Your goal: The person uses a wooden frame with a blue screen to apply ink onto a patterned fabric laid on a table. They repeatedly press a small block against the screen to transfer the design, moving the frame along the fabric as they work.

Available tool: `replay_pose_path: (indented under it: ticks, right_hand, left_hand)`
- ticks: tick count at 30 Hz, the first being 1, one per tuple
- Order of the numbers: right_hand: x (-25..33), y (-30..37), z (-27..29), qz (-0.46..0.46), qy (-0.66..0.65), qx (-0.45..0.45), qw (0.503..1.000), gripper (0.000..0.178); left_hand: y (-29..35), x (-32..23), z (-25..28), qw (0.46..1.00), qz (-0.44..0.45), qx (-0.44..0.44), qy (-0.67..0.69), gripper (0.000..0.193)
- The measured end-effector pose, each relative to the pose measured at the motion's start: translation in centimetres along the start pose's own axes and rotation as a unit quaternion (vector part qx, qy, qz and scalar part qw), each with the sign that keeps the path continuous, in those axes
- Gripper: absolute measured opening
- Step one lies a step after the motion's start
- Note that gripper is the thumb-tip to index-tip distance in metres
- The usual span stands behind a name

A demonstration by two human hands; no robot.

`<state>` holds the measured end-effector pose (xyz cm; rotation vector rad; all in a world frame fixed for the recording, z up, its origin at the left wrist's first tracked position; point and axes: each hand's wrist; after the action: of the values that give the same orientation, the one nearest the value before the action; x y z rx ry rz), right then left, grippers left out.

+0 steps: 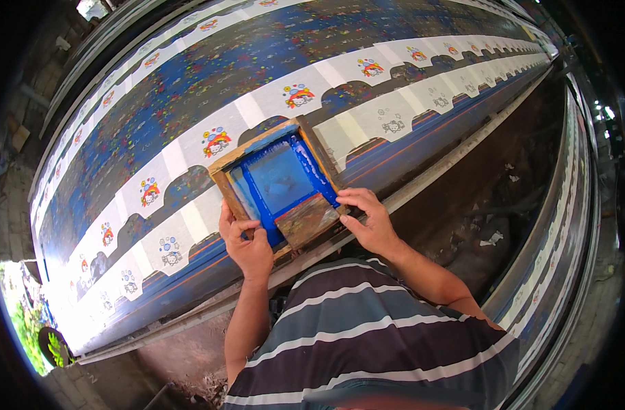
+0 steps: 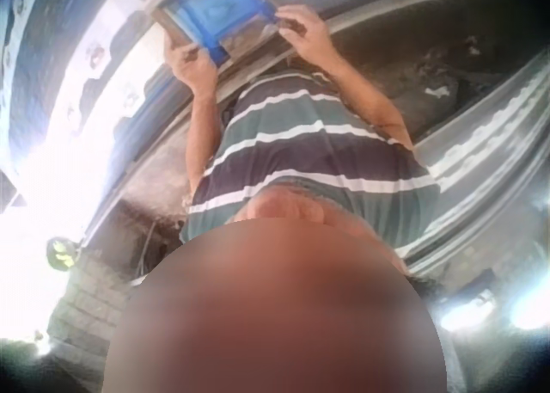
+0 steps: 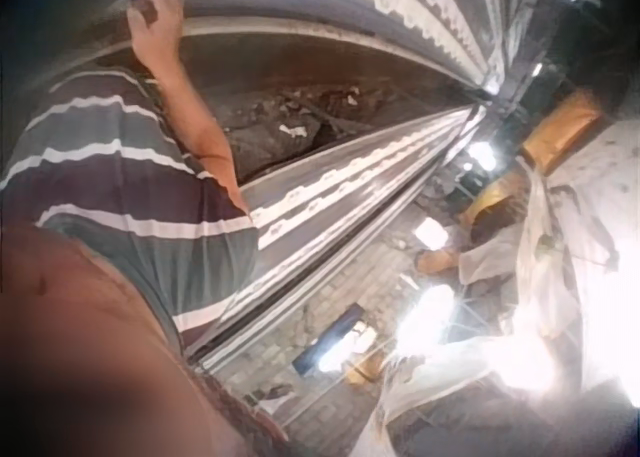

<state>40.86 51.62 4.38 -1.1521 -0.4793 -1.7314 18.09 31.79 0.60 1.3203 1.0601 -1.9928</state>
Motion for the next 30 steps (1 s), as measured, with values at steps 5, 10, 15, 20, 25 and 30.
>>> replay_pose_path:
  ticks: [5, 10, 15, 20, 25, 30]
  right_hand:
    - [-3.3, 0.5, 5.4, -0.001, -0.005, -0.014, 1.000, 0.041]
    - [-5.7, 0.8, 9.7, 0.021, -0.017, 0.022, 0.999, 0.042]
    - [-6.6, 0.7, 11.6, 0.052, -0.046, 0.043, 0.997, 0.040]
    - [-5.8, 0.4, 12.4, 0.091, -0.010, 0.036, 0.995, 0.037]
    - [-5.1, -0.4, 12.0, 0.179, 0.026, 0.051, 0.982, 0.037]
    - [-4.6, -1.0, 11.0, 0.234, 0.096, 0.104, 0.962, 0.040]
  left_hand:
    - [-0.5, -0.4, -6.4, 1.000, 0.006, 0.010, 0.001, 0.024]
    - [-0.4, -0.3, -9.3, 0.996, 0.062, 0.004, 0.057, 0.024]
    - [-0.5, -0.2, -9.6, 0.984, 0.096, -0.001, 0.151, 0.030]
    - [-0.7, -0.4, -9.8, 0.977, 0.126, -0.004, 0.172, 0.029]
    - [-0.7, 0.0, -10.1, 0.981, 0.121, 0.001, 0.151, 0.029]
    - [-0.6, 0.1, -10.1, 0.977, 0.128, -0.004, 0.171, 0.028]
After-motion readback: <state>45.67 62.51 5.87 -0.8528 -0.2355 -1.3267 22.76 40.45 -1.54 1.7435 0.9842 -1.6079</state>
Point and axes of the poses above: each hand's wrist, its own y-axis away from the middle knuckle, its own z-axis out of the back of the hand, x = y × z, and after that the axes turned 12 degrees about x, right-handed
